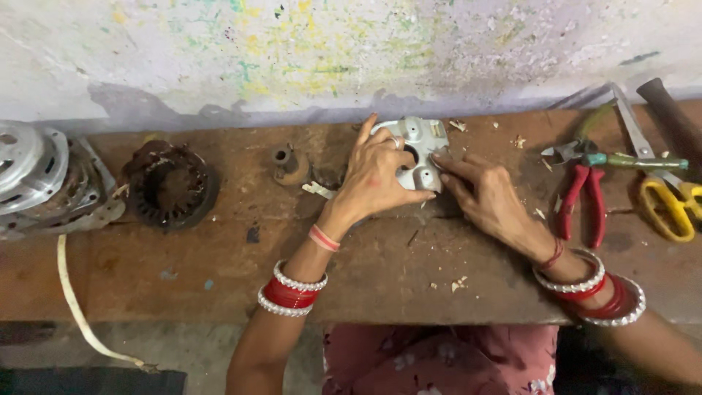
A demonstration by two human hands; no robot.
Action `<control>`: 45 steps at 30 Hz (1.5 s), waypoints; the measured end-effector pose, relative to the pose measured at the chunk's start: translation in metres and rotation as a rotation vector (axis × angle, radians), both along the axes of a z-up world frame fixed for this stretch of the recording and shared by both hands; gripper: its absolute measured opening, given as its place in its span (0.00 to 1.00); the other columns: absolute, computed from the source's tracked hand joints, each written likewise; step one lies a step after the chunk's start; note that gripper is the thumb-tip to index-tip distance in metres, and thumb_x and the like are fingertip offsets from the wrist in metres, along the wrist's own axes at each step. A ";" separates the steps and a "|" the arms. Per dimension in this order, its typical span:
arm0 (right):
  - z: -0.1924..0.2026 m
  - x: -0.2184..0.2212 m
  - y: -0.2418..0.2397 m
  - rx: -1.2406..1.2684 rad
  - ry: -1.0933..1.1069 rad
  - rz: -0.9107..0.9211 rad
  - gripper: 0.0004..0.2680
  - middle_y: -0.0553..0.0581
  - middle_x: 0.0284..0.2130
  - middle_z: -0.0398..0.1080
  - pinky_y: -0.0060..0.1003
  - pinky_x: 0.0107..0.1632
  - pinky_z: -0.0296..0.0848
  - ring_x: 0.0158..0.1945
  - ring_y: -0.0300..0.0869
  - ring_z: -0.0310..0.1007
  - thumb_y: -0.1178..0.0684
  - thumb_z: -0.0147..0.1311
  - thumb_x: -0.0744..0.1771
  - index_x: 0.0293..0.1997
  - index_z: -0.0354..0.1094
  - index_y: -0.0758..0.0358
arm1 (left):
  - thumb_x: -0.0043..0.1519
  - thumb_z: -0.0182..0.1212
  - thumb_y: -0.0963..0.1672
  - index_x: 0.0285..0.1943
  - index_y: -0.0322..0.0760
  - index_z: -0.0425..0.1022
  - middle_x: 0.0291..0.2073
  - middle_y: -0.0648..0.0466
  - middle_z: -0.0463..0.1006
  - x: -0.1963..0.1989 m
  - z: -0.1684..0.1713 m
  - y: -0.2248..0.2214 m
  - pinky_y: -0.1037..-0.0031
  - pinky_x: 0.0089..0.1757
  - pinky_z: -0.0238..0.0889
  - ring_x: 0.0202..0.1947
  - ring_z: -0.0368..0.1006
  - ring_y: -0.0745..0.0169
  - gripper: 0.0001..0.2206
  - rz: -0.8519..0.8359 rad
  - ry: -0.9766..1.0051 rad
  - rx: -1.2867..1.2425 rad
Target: The person scrapes a white circular metal part on a wooden workbench using a small metal tool, removing debris and residue. The person repeatedly scrapes different areas of the part, occasionally rotating it to access new surfaces.
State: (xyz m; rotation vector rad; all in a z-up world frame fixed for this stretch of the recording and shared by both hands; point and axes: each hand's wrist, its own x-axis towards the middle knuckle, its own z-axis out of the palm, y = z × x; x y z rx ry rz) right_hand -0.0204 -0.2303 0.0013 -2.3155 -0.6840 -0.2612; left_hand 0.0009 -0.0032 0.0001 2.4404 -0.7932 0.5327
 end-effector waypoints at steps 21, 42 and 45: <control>-0.003 0.004 0.001 -0.027 0.111 -0.014 0.16 0.65 0.40 0.77 0.43 0.38 0.76 0.36 0.53 0.80 0.62 0.57 0.64 0.59 0.73 0.60 | 0.41 0.79 0.55 0.30 0.35 0.83 0.32 0.48 0.80 -0.004 0.003 0.001 0.45 0.70 0.39 0.48 0.73 0.51 0.22 -0.027 0.050 -0.042; 0.001 0.005 0.004 0.053 0.053 0.005 0.15 0.65 0.39 0.76 0.43 0.39 0.76 0.36 0.53 0.79 0.62 0.57 0.64 0.57 0.73 0.61 | 0.41 0.79 0.55 0.33 0.35 0.84 0.32 0.49 0.80 -0.007 0.006 0.003 0.44 0.71 0.40 0.49 0.73 0.51 0.23 -0.032 0.062 -0.086; 0.000 0.002 0.002 -0.012 0.060 0.006 0.15 0.65 0.37 0.76 0.45 0.39 0.75 0.35 0.54 0.77 0.61 0.57 0.64 0.58 0.72 0.61 | 0.41 0.78 0.55 0.31 0.36 0.83 0.35 0.48 0.81 -0.008 0.003 0.002 0.45 0.70 0.38 0.51 0.72 0.49 0.22 -0.028 0.011 -0.078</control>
